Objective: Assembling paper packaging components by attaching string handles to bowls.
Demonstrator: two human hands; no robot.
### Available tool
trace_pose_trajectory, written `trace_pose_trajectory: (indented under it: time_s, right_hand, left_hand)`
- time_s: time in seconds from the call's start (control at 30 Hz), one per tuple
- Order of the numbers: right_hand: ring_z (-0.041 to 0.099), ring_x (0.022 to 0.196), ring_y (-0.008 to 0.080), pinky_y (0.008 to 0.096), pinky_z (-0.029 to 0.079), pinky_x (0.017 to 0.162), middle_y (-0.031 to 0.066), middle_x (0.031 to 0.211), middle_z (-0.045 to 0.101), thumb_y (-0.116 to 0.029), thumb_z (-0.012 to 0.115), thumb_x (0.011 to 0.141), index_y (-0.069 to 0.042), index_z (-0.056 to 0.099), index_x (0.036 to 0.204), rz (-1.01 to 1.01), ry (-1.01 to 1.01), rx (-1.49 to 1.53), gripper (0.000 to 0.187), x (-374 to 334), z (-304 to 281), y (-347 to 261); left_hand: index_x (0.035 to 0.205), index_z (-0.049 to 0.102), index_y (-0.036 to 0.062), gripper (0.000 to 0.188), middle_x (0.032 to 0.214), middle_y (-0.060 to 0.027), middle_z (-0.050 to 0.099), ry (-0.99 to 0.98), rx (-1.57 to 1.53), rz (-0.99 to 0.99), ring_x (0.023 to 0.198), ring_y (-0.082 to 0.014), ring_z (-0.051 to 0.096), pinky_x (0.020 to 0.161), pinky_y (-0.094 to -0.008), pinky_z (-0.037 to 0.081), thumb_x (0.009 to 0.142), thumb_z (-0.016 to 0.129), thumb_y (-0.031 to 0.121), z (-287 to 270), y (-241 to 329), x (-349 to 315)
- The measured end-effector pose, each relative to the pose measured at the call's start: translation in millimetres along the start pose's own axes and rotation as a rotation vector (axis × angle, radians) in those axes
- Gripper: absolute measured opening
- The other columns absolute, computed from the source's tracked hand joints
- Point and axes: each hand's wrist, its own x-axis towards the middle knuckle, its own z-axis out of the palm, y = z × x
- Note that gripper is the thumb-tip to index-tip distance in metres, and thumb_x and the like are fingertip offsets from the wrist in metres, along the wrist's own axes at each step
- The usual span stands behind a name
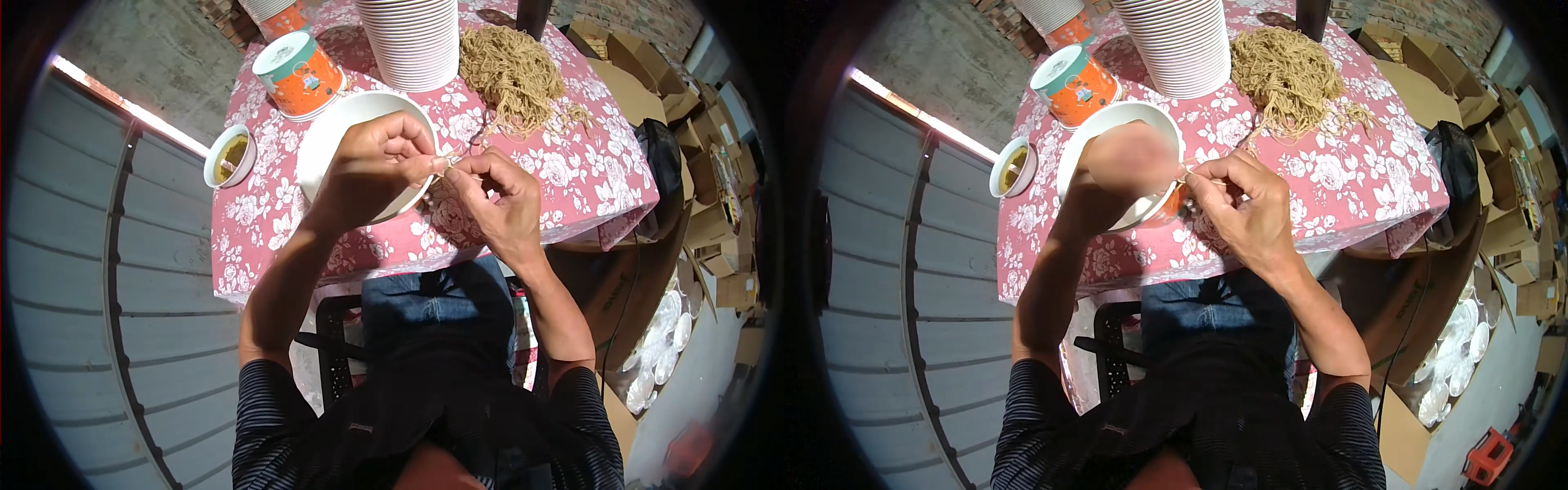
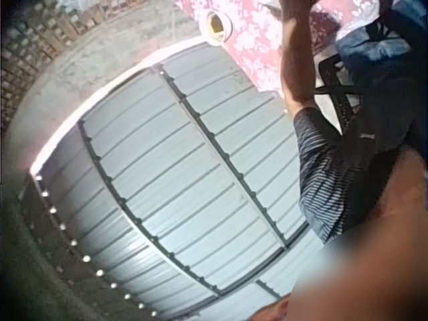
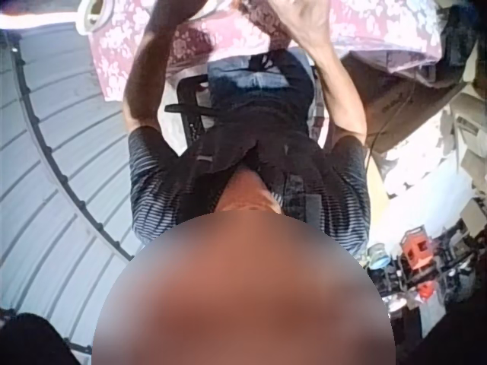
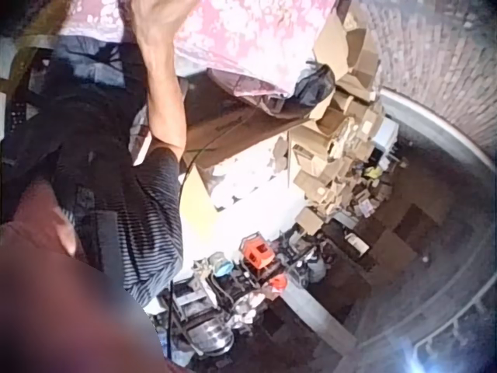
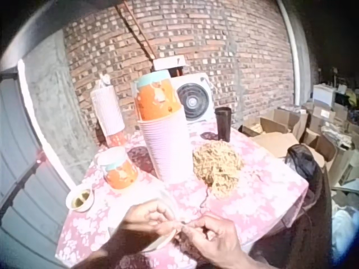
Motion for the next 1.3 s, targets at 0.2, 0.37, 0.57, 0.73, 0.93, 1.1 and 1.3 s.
trace_pose_trajectory:
  time_s: [0.2, 0.37, 0.57, 0.73, 0.93, 1.1, 1.3]
  right_hand:
    - [0.057, 0.06, 0.0113, 0.0277, 0.043, 0.051, 0.0064, 0.076, 0.063, -0.001, 0.076, 0.088, 0.001, 0.072, 0.094, -0.3, 0.048, -0.199, 0.007, 1.4, 2.5, -0.6]
    - [0.057, 0.059, 0.0125, 0.0284, 0.044, 0.052, 0.0067, 0.078, 0.064, 0.001, 0.073, 0.089, 0.002, 0.07, 0.096, -0.274, 0.015, -0.143, 0.008, 1.9, 0.2, 3.9]
    - [0.058, 0.062, 0.0108, 0.0279, 0.045, 0.055, 0.0067, 0.078, 0.066, 0.0, 0.069, 0.093, 0.002, 0.067, 0.096, -0.079, -0.032, -0.016, 0.004, 0.4, 1.0, 2.7]
    - [0.055, 0.064, 0.0074, 0.0256, 0.042, 0.055, 0.0038, 0.076, 0.064, -0.002, 0.071, 0.093, 0.002, 0.067, 0.095, -0.094, -0.065, 0.012, 0.006, 2.9, 3.1, 0.6]
    - [0.053, 0.063, 0.0066, 0.0248, 0.042, 0.056, 0.0017, 0.076, 0.06, 0.0, 0.075, 0.088, 0.0, 0.066, 0.089, -0.089, 0.028, 0.065, 0.009, -0.3, 11.6, -2.3]
    - [0.054, 0.067, 0.0089, 0.0253, 0.044, 0.059, 0.002, 0.08, 0.059, 0.003, 0.077, 0.084, 0.001, 0.07, 0.096, -0.216, -0.029, -0.095, 0.013, 1.3, 4.8, -2.8]
    - [0.057, 0.064, 0.0117, 0.0272, 0.045, 0.056, 0.0034, 0.077, 0.062, -0.003, 0.083, 0.082, -0.001, 0.076, 0.102, -0.286, -0.038, -0.133, 0.022, 4.6, 4.5, -6.1]
  left_hand:
    - [0.092, 0.071, -0.0015, 0.006, 0.078, -0.0056, 0.072, 0.226, 0.329, 0.347, 0.072, -0.0108, 0.068, 0.066, -0.0269, 0.055, 0.092, 0.073, 0.004, 14.9, -5.5, -4.9]
    - [0.095, 0.071, -0.0017, 0.007, 0.086, -0.0127, 0.072, 0.162, 0.573, 0.642, 0.073, -0.0263, 0.07, 0.067, -0.0334, 0.056, 0.09, 0.073, 0.003, 11.1, -3.8, -3.9]
    - [0.095, 0.068, -0.0025, 0.009, 0.086, -0.0125, 0.069, 0.116, 0.608, 0.535, 0.073, -0.0257, 0.067, 0.07, -0.0359, 0.054, 0.094, 0.07, 0.007, 4.5, -9.2, 0.3]
    - [0.104, 0.067, -0.0016, 0.021, 0.095, -0.0047, 0.068, -0.177, 0.295, 0.153, 0.087, -0.0128, 0.064, 0.082, -0.0289, 0.052, 0.101, 0.064, 0.019, -16.6, -2.2, -1.5]
    - [0.11, 0.066, 0.0001, 0.026, 0.101, -0.0029, 0.068, -0.245, 0.079, -0.016, 0.093, -0.0096, 0.063, 0.085, -0.0255, 0.051, 0.102, 0.064, 0.025, -24.0, -4.8, 0.1]
    - [0.111, 0.067, -0.0002, 0.027, 0.101, -0.0028, 0.068, -0.217, -0.029, -0.058, 0.094, -0.0095, 0.064, 0.085, -0.0251, 0.052, 0.1, 0.067, 0.024, -24.7, 0.3, -0.8]
    - [0.105, 0.071, -0.002, 0.021, 0.081, -0.0042, 0.068, -0.103, -0.016, -0.042, 0.063, -0.0085, 0.062, 0.057, -0.0247, 0.05, 0.099, 0.068, 0.018, -12.0, -0.7, -1.1]
